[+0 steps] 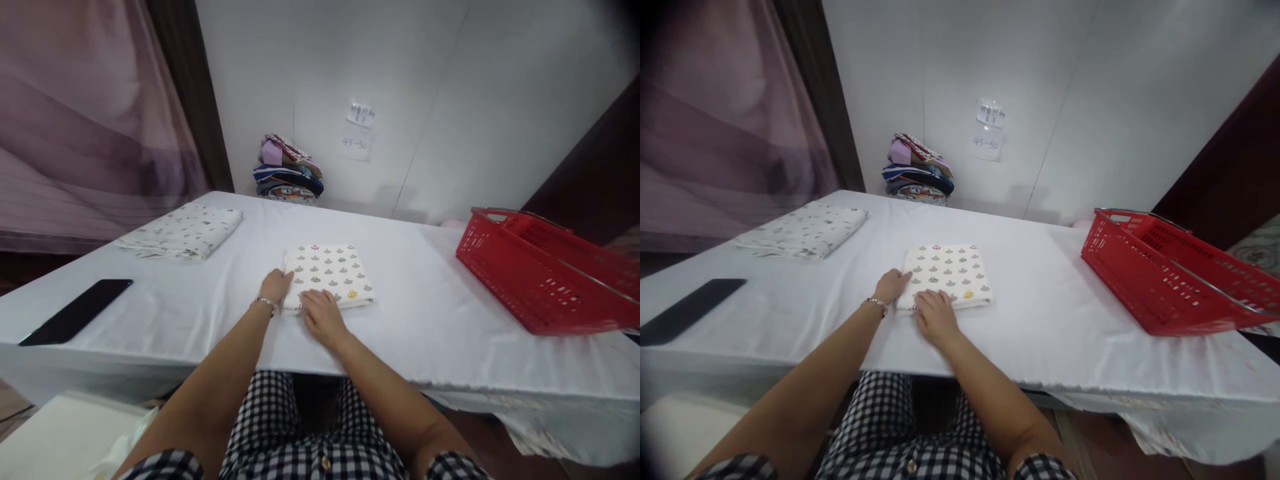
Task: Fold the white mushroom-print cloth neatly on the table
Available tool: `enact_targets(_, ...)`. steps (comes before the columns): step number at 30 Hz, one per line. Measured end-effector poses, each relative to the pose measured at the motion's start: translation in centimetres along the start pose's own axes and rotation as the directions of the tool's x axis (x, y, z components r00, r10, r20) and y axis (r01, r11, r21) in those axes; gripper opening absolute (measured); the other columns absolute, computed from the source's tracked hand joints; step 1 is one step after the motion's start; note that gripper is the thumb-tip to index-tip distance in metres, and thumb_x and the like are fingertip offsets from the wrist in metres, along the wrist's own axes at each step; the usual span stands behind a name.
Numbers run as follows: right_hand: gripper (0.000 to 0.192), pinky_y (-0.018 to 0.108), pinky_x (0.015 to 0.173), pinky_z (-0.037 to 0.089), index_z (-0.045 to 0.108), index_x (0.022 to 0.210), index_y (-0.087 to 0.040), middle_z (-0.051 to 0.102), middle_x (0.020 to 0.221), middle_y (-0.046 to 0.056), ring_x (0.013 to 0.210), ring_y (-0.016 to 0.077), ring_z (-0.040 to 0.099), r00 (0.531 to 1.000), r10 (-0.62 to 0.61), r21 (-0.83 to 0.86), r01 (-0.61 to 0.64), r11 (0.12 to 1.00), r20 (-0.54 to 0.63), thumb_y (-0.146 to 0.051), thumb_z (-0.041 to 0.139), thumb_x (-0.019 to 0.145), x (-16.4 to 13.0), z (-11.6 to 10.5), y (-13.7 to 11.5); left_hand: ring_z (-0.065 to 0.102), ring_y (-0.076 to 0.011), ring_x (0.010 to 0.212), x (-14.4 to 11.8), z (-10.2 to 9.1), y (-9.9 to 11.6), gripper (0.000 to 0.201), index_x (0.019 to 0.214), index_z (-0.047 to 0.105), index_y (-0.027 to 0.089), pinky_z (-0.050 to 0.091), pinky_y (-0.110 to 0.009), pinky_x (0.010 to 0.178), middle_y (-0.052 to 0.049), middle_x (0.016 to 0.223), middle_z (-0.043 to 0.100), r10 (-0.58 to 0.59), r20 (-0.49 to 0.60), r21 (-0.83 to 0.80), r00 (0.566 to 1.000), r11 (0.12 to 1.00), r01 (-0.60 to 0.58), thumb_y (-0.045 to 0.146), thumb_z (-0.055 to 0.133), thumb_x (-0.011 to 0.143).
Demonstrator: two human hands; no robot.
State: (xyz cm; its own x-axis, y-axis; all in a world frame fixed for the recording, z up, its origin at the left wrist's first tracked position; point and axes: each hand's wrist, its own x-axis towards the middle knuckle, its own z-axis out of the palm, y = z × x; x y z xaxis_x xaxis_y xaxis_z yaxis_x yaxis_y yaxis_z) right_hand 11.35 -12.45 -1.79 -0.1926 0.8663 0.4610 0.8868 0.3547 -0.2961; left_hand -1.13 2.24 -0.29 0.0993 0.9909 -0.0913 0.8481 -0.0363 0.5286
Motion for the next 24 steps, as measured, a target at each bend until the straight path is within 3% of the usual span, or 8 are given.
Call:
enact_targets(6,0.030,0.047,0.105,0.024,0.059,0.115,-0.021,0.058,0.125,0.007,0.121,0.0218,0.046,0.960,0.268,-0.028,-0.271,0.962,-0.073,-0.032,0.041,0.092,-3.5,-4.3,6.4,0.061,-0.0241,0.093,0.4,0.2,-0.3,0.036,0.092,0.058,0.016,0.042,-0.028,0.071,-0.013,0.101,0.067,-0.017,0.026,-0.037,1.000,0.999,0.018,0.048,0.048,0.081)
enact_targets(11,0.038,0.039,0.098,0.038,0.062,0.112,-0.020,0.062,0.119,0.008,0.112,0.0215,0.054,0.801,0.583,0.178,-0.559,0.810,-0.136,-0.040,0.039,0.090,-6.7,-6.8,11.4,0.061,-0.0247,0.093,0.2,0.2,-0.1,0.035,0.091,0.058,0.017,0.041,-0.029,0.070,-0.013,0.103,0.066,-0.015,0.051,-0.050,0.999,0.999,0.017,0.048,0.047,0.082)
enact_targets(16,0.051,0.037,0.092,0.045,0.059,0.119,-0.015,0.065,0.112,0.010,0.101,0.0227,0.060,0.644,0.762,0.420,-0.675,0.607,-0.068,-0.047,0.050,0.080,-5.7,-6.4,11.9,0.060,-0.0262,0.099,-0.1,-0.2,0.2,0.035,0.096,0.057,0.015,0.042,-0.030,0.076,-0.016,0.106,0.064,-0.015,0.050,-0.065,0.999,0.998,0.018,0.045,0.046,0.083)
enact_targets(18,0.056,0.039,0.090,0.046,0.057,0.121,-0.014,0.065,0.111,0.011,0.098,0.0239,0.061,0.621,0.784,0.441,-0.701,0.561,-0.011,-0.045,0.058,0.075,-4.5,-6.1,11.9,0.058,-0.0274,0.102,-0.3,-0.6,0.4,0.035,0.097,0.058,0.013,0.042,-0.031,0.078,-0.018,0.109,0.063,-0.017,0.053,-0.074,0.998,0.997,0.021,0.043,0.046,0.084)
enact_targets(22,0.061,0.038,0.081,0.050,0.055,0.123,-0.013,0.067,0.104,0.011,0.089,0.0240,0.064,0.630,0.771,0.492,-0.702,0.515,0.090,-0.029,0.067,0.066,-1.9,-7.2,13.7,0.059,-0.0278,0.103,-2.6,-1.0,0.8,0.028,0.089,0.061,0.014,0.044,-0.031,0.077,-0.017,0.099,0.067,-0.003,0.112,-0.116,0.994,0.993,0.016,0.039,0.053,0.079)
enact_targets(24,0.057,0.037,0.079,0.051,0.056,0.121,-0.010,0.068,0.099,0.011,0.085,0.0233,0.065,0.628,0.777,0.490,-0.690,0.533,0.039,-0.024,0.065,0.066,-0.5,-8.5,15.3,0.063,-0.0256,0.091,-5.2,-0.3,1.3,0.022,0.077,0.063,0.016,0.047,-0.029,0.071,-0.013,0.083,0.070,0.030,0.194,-0.164,0.980,0.987,0.003,0.037,0.057,0.076)
